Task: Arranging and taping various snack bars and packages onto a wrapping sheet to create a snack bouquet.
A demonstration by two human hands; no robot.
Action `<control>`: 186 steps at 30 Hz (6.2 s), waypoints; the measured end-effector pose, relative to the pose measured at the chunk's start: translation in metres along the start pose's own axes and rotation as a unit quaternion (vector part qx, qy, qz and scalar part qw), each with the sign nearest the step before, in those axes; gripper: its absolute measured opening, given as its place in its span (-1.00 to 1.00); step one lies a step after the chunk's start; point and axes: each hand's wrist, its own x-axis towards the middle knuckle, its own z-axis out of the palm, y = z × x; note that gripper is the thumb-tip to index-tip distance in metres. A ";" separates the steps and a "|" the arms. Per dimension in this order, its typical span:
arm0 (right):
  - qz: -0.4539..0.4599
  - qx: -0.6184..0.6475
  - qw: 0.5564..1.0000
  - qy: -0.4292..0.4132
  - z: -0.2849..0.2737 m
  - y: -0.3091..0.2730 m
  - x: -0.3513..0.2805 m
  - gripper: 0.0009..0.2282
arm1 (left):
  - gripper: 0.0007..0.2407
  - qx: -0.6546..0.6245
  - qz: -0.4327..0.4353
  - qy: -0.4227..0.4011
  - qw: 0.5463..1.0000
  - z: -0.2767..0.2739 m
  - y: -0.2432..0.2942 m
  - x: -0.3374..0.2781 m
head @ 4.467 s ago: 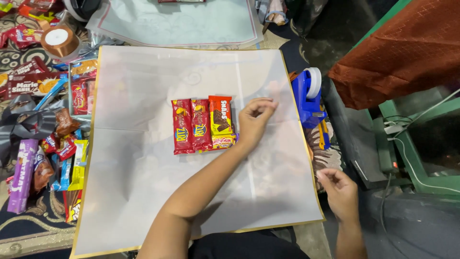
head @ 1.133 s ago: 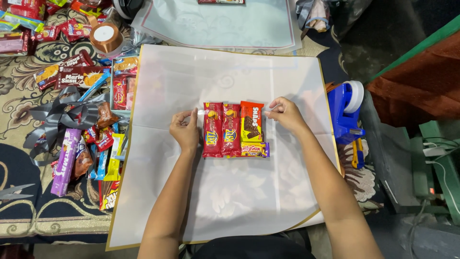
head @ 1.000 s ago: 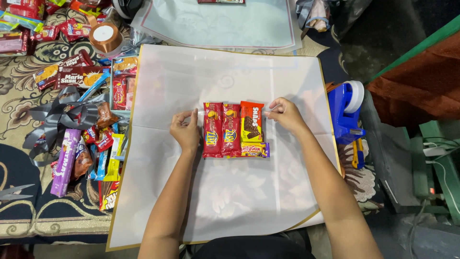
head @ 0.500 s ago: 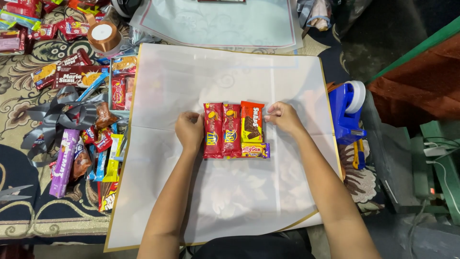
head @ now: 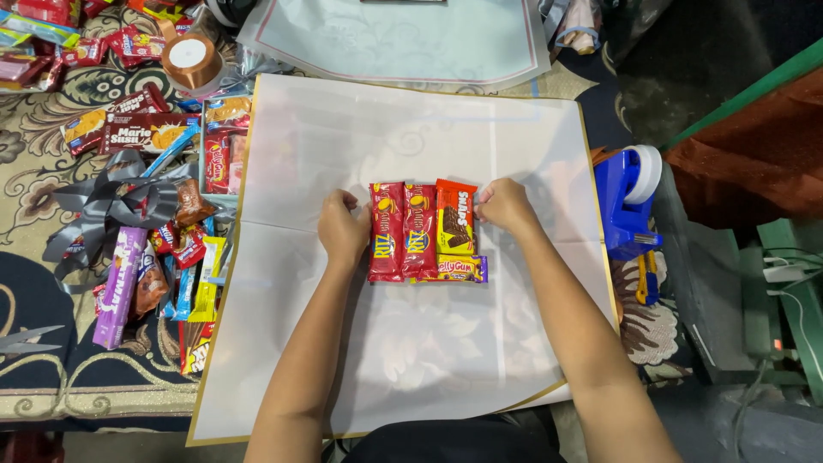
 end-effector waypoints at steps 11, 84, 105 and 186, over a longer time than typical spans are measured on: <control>-0.032 -0.058 0.997 0.030 -0.006 -0.020 -0.015 -0.85 | -0.82 0.035 0.019 -0.017 0.999 0.006 0.000 -0.002; -0.480 -0.026 0.876 0.049 0.110 -0.133 -0.166 -0.49 | -0.65 0.206 0.105 0.213 0.949 -0.202 -0.147 -0.133; -0.589 0.099 0.796 0.100 0.148 -0.163 -0.221 -0.74 | -0.69 -0.011 0.172 -0.218 0.961 -0.244 -0.050 -0.175; -0.614 0.087 0.765 0.172 0.184 -0.108 -0.193 -0.86 | -0.67 0.182 0.218 0.233 0.930 -0.212 -0.193 0.090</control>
